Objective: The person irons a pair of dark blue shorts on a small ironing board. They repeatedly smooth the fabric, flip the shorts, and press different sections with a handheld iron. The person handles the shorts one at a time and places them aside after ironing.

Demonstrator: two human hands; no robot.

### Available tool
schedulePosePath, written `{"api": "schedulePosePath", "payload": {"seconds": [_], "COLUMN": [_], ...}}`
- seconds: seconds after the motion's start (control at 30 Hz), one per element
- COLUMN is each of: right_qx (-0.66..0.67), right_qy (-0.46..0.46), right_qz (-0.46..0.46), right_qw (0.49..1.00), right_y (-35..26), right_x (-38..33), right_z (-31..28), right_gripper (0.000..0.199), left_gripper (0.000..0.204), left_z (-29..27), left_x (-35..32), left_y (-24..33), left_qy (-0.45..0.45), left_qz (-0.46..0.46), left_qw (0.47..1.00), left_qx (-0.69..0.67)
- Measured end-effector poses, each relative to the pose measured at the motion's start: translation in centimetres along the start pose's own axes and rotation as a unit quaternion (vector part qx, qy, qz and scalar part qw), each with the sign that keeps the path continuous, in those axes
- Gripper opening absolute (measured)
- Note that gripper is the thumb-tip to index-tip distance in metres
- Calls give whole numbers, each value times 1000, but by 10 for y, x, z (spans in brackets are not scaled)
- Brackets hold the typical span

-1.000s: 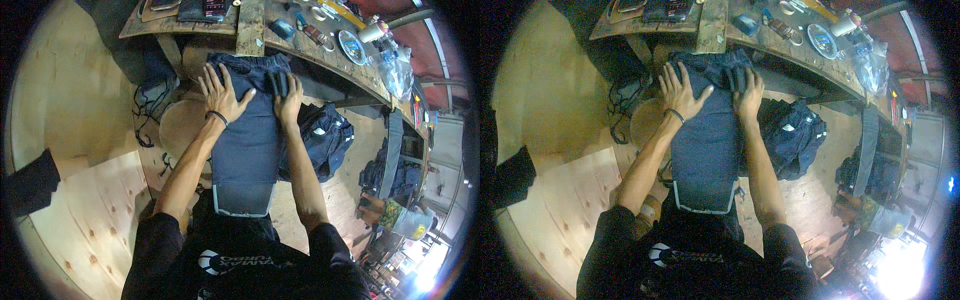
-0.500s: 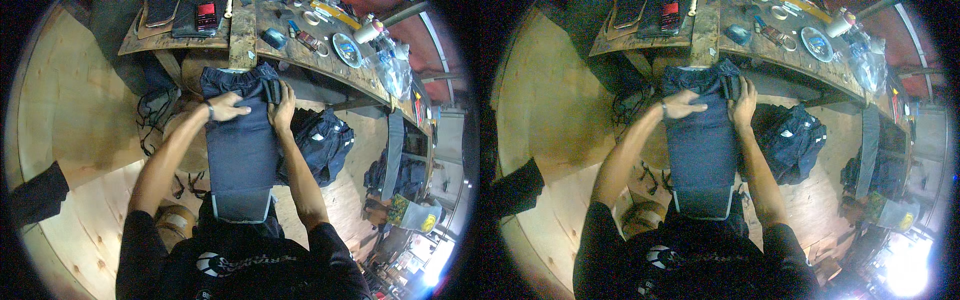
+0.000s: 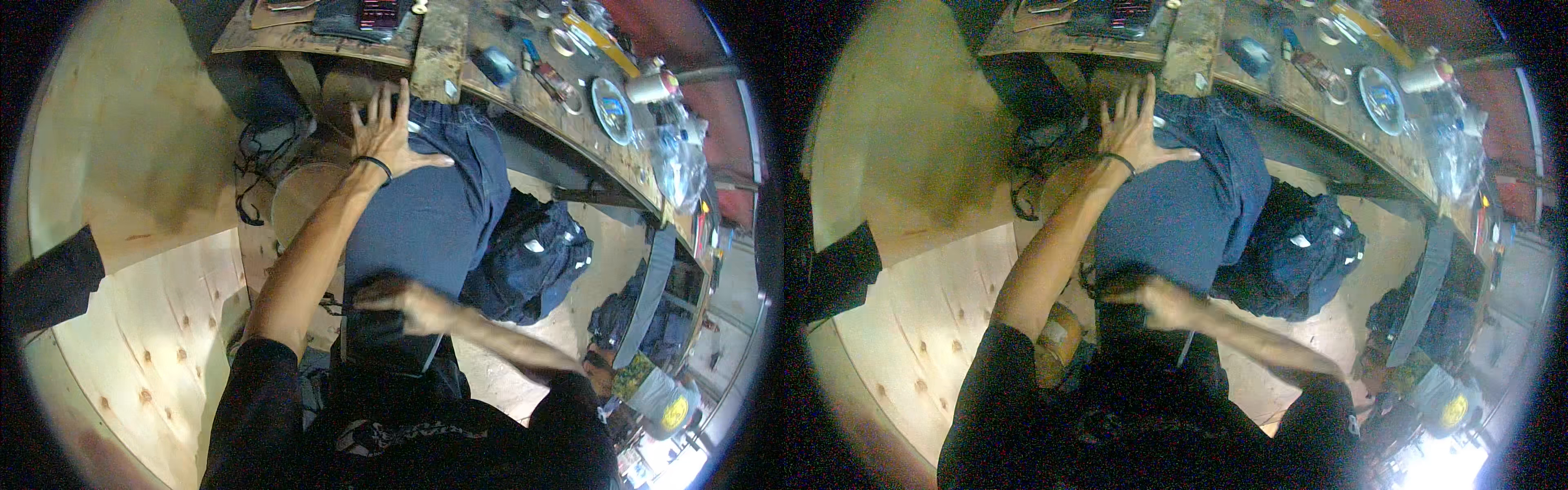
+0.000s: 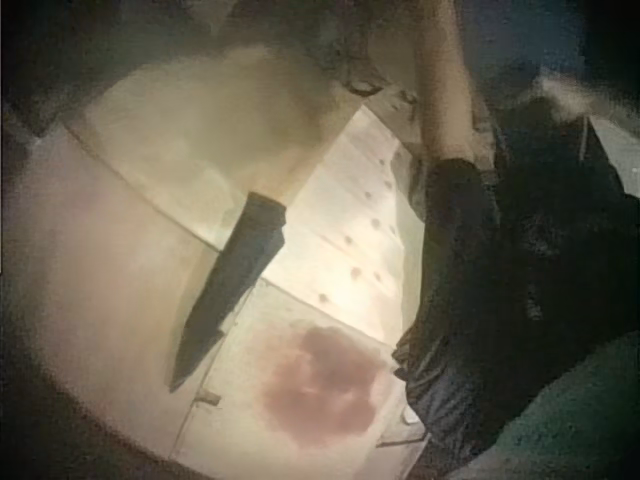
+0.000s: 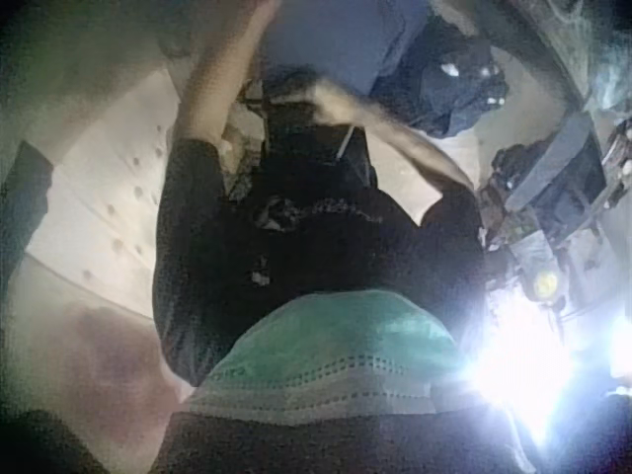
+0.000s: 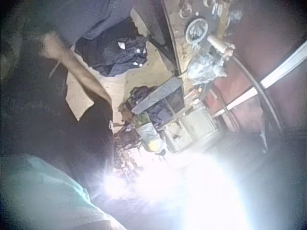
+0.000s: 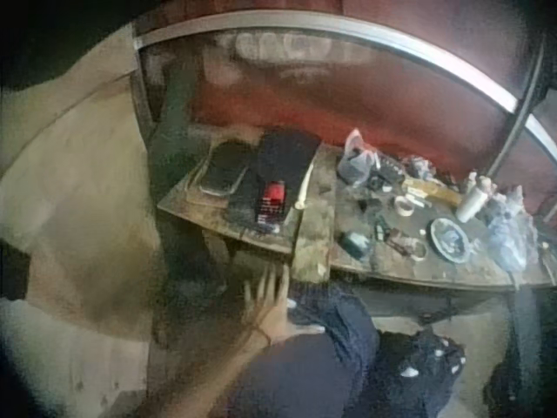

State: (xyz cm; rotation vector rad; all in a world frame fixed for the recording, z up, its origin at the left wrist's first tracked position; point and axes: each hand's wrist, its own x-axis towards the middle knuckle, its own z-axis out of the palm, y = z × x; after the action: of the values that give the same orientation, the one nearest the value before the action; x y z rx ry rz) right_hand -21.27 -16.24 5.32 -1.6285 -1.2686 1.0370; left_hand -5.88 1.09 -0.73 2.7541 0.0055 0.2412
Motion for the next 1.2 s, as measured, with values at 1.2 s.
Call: {"api": "schedulePosePath", "payload": {"seconds": [1.2], "right_qx": [182], "right_qy": [227], "right_qz": [167], "right_qw": [942], "right_y": [57], "right_x": [-82], "right_z": [29], "right_gripper": [49], "left_gripper": [143], "left_z": [-13], "left_x": [29], "left_y": [10], "left_qy": [-116], "left_qz": [-63], "left_qw": [990], "left_qx": [58]}}
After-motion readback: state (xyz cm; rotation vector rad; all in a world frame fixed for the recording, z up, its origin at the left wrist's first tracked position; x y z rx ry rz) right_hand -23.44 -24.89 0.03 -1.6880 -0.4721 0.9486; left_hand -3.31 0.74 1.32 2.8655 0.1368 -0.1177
